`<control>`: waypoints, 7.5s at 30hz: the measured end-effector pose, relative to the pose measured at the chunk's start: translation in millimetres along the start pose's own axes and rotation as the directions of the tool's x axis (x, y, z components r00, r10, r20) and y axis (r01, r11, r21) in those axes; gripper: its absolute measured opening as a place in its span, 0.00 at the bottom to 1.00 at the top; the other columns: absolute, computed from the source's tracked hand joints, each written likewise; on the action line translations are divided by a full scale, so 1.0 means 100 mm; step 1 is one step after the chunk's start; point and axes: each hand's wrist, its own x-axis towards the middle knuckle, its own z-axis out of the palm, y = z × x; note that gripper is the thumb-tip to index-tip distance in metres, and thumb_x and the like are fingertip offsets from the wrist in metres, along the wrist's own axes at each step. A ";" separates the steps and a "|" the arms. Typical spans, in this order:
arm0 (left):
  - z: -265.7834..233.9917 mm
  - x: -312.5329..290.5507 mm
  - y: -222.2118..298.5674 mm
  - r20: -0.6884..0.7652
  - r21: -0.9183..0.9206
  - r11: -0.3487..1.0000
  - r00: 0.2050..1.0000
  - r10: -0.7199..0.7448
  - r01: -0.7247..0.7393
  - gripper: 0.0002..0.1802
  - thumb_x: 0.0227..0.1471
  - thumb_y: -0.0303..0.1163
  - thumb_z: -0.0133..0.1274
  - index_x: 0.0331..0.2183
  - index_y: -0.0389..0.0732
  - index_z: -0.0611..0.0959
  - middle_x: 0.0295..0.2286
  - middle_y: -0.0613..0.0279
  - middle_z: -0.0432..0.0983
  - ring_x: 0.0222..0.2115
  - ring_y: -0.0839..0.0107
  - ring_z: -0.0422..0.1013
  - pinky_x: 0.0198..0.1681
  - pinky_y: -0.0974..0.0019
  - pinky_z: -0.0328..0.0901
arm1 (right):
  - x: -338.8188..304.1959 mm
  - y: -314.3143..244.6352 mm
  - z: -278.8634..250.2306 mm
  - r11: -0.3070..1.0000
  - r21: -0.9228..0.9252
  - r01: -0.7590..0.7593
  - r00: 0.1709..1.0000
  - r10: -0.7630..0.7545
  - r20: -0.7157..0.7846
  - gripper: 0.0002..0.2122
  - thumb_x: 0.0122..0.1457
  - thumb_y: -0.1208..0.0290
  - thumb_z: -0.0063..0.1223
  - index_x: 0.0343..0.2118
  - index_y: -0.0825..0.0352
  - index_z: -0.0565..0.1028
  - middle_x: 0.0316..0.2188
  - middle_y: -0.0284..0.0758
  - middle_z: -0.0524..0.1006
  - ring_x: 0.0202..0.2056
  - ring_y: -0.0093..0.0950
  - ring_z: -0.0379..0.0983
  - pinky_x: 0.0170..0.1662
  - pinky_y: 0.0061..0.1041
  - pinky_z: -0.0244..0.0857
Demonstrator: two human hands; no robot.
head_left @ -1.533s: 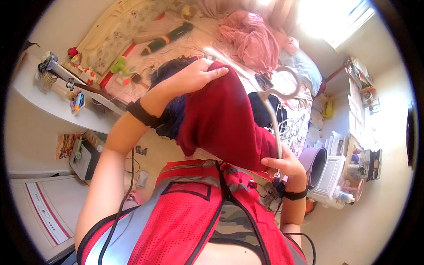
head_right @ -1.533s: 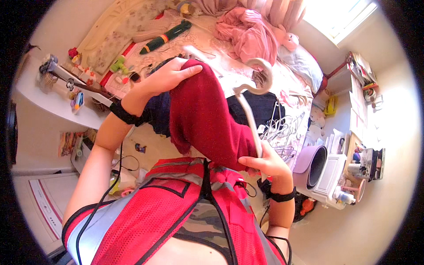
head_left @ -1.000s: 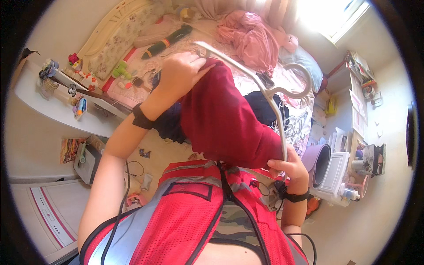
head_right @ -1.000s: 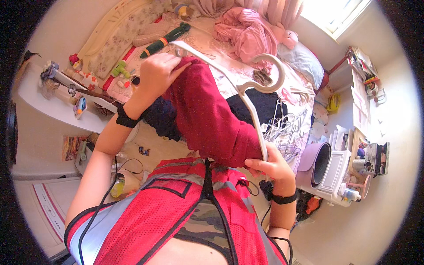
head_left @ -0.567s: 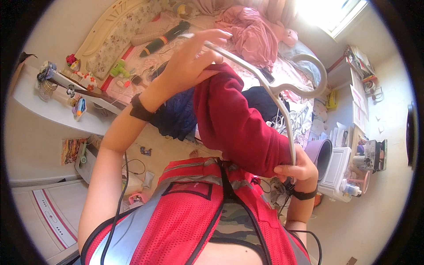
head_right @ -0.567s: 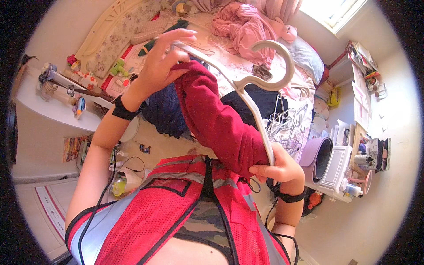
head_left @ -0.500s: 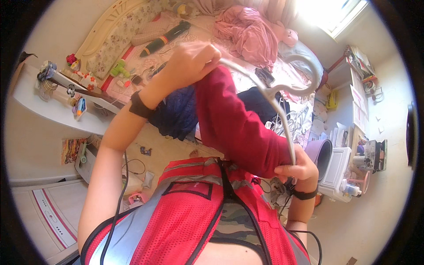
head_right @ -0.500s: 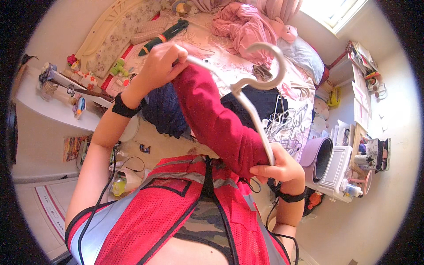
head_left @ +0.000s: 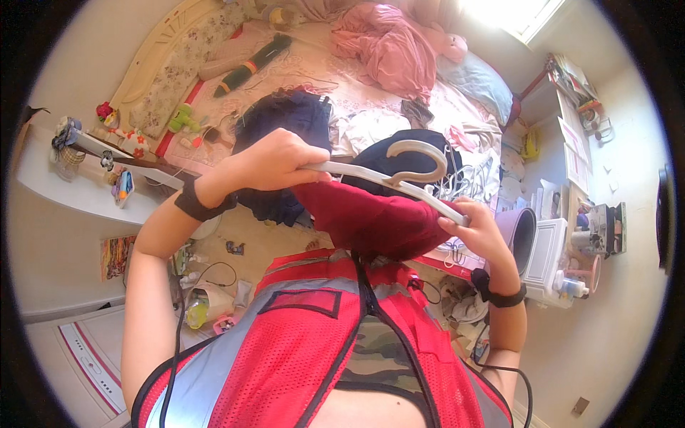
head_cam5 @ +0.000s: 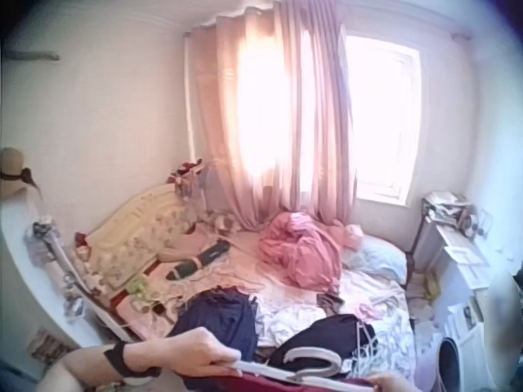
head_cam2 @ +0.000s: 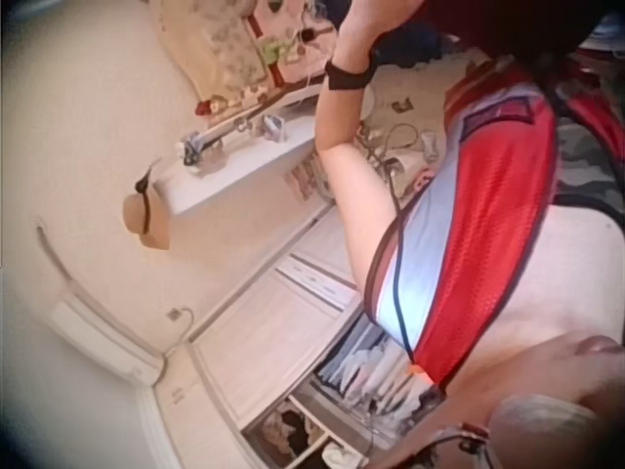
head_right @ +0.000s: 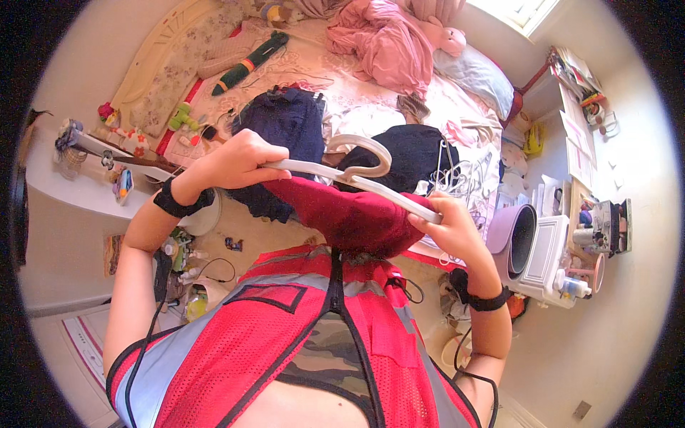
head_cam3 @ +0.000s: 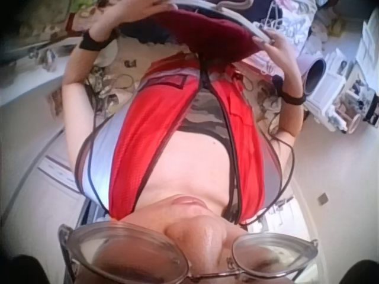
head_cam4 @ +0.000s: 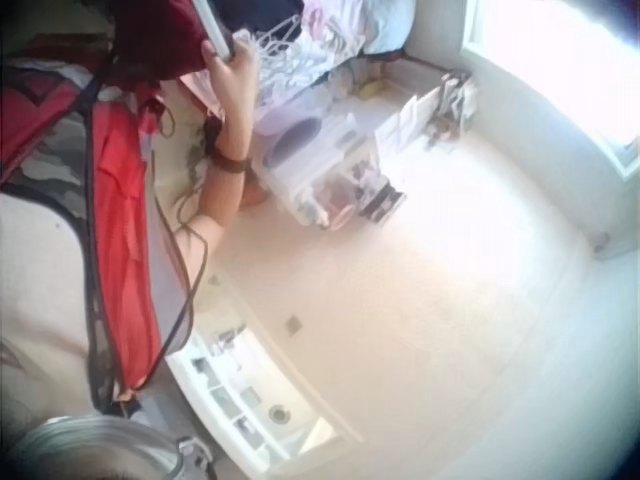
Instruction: The person buttons a navy shirt, then places a red shirt, a black shirt, and a white garment onto plastic hangers and hangs them in a closet.
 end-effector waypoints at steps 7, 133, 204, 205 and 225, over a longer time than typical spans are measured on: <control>-0.05 -0.09 0.02 -0.005 0.001 0.987 0.987 -0.159 0.159 0.16 0.51 0.40 0.53 0.22 0.38 0.71 0.15 0.48 0.63 0.20 0.48 0.63 0.22 0.56 0.57 | 0.12 -0.15 0.19 0.778 -0.582 -0.237 0.878 -0.084 -0.471 0.09 0.57 0.67 0.49 0.24 0.68 0.72 0.17 0.46 0.73 0.22 0.46 0.72 0.24 0.41 0.61; 1.62 -1.79 0.76 -0.414 -0.622 0.644 0.885 0.212 -0.446 0.70 0.27 0.42 0.71 0.61 0.36 0.39 0.61 0.46 0.34 0.63 0.55 0.36 0.63 0.58 0.39 | -1.51 -4.71 0.70 0.907 -0.057 -0.417 0.196 0.029 -0.980 0.20 0.62 0.50 0.41 0.21 0.62 0.68 0.13 0.24 0.62 0.14 0.08 0.53 0.18 0.05 0.49; 2.96 -2.95 -4.44 0.069 -0.645 -0.114 -0.091 -0.993 0.756 0.24 0.50 0.34 0.54 0.48 0.34 0.71 0.41 0.51 0.74 0.44 0.62 0.69 0.49 0.63 0.62 | 5.85 -0.07 2.97 0.921 0.350 -0.171 0.842 -0.048 0.537 0.15 0.62 0.58 0.45 0.37 0.68 0.73 0.25 0.23 0.70 0.23 0.09 0.58 0.24 0.08 0.48; 2.99 -2.92 -4.51 -0.136 -0.455 -0.035 -0.108 -0.985 0.890 0.24 0.50 0.32 0.54 0.48 0.34 0.70 0.42 0.50 0.73 0.46 0.60 0.68 0.51 0.62 0.61 | 5.93 0.01 3.02 0.923 0.348 -0.167 0.841 -0.050 0.538 0.15 0.63 0.58 0.45 0.35 0.68 0.72 0.24 0.23 0.68 0.23 0.09 0.57 0.24 0.10 0.47; 0.83 -1.12 -4.83 -0.303 -0.094 0.730 0.679 -0.668 0.677 0.11 0.37 0.28 0.58 0.29 0.43 0.77 0.23 0.66 0.70 0.31 0.68 0.68 0.44 0.57 0.57 | 5.76 0.76 3.29 0.968 0.217 0.128 0.814 -0.227 0.535 0.10 0.49 0.75 0.57 0.35 0.71 0.73 0.25 0.43 0.74 0.28 0.39 0.73 0.33 0.31 0.66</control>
